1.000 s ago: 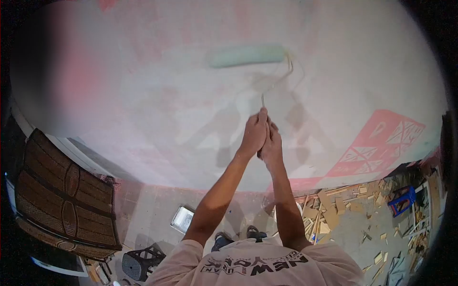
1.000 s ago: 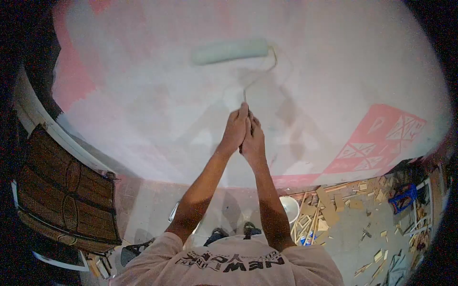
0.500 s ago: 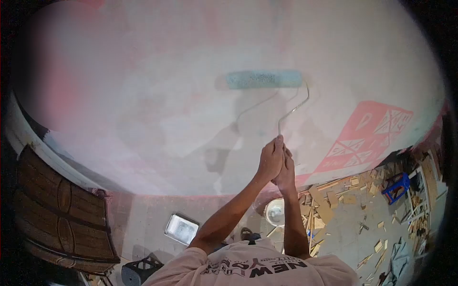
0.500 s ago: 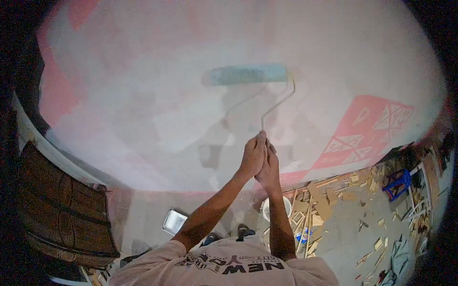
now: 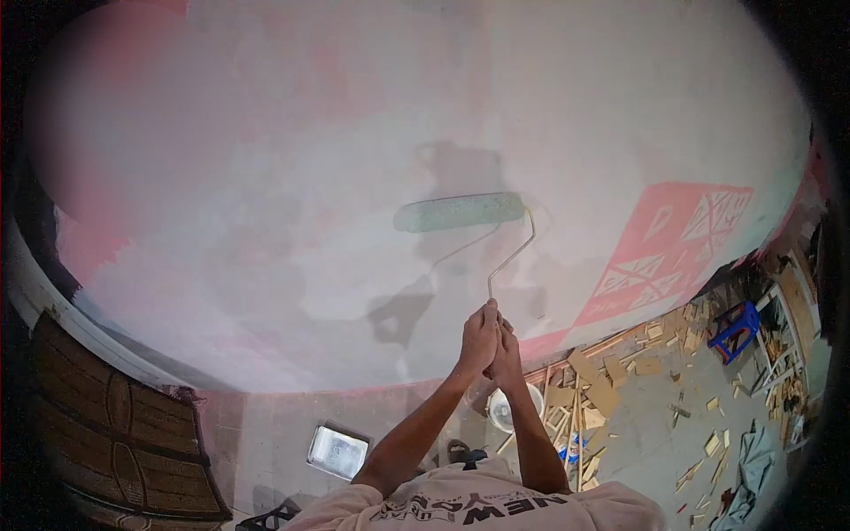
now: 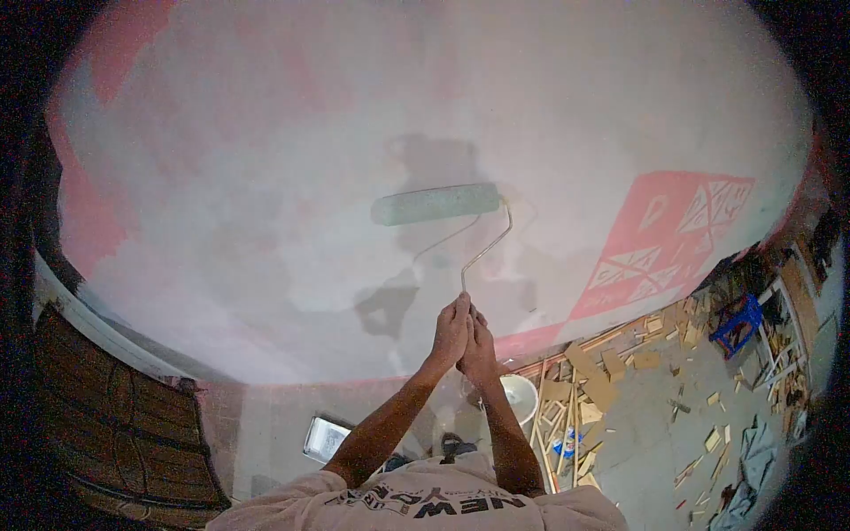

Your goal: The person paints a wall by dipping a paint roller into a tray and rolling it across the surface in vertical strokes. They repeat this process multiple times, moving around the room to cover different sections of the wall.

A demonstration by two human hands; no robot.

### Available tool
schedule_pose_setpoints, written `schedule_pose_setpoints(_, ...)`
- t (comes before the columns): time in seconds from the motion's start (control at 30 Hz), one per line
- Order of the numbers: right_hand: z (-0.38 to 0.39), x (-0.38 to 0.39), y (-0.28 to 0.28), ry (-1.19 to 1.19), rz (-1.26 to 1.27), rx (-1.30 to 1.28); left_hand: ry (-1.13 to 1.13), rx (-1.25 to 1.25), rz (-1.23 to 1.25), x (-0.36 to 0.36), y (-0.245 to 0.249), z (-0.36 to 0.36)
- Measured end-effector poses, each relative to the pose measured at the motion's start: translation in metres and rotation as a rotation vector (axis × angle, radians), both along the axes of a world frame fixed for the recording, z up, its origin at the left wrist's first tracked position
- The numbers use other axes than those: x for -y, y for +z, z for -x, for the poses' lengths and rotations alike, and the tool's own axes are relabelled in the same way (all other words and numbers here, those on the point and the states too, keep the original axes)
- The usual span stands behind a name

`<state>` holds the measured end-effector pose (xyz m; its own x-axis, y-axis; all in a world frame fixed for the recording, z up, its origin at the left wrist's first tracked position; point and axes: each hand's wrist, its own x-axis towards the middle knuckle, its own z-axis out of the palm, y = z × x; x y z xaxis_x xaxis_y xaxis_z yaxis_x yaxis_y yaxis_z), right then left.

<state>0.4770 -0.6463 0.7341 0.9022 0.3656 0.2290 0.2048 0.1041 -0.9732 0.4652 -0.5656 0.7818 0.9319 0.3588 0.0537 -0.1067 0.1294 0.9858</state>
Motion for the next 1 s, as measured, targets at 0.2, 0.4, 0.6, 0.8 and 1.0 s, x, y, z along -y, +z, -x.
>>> schedule_pose_setpoints(0.2, -0.037, 0.0, 0.045, 0.014, 0.103, 0.19, 0.032, 0.063, -0.118, -0.008, 0.038, -0.028)
schedule_pose_setpoints(0.4, -0.055, -0.023, 0.133, 0.013, 0.001, 0.071, 0.047, 0.168, -0.22, -0.028, 0.132, -0.049)
schedule_pose_setpoints(0.6, -0.063, -0.026, 0.072, -0.035, 0.118, 0.412, 0.094, 0.135, -0.277, -0.036, 0.049, -0.059)
schedule_pose_setpoints(0.8, -0.021, -0.005, -0.024, 0.005, 0.159, 0.131, 0.063, -0.056, -0.15, -0.009, -0.022, -0.008)
schedule_pose_setpoints(1.0, -0.038, -0.02, 0.034, -0.013, 0.11, 0.334, 0.072, -0.007, -0.233, -0.026, 0.037, -0.023)
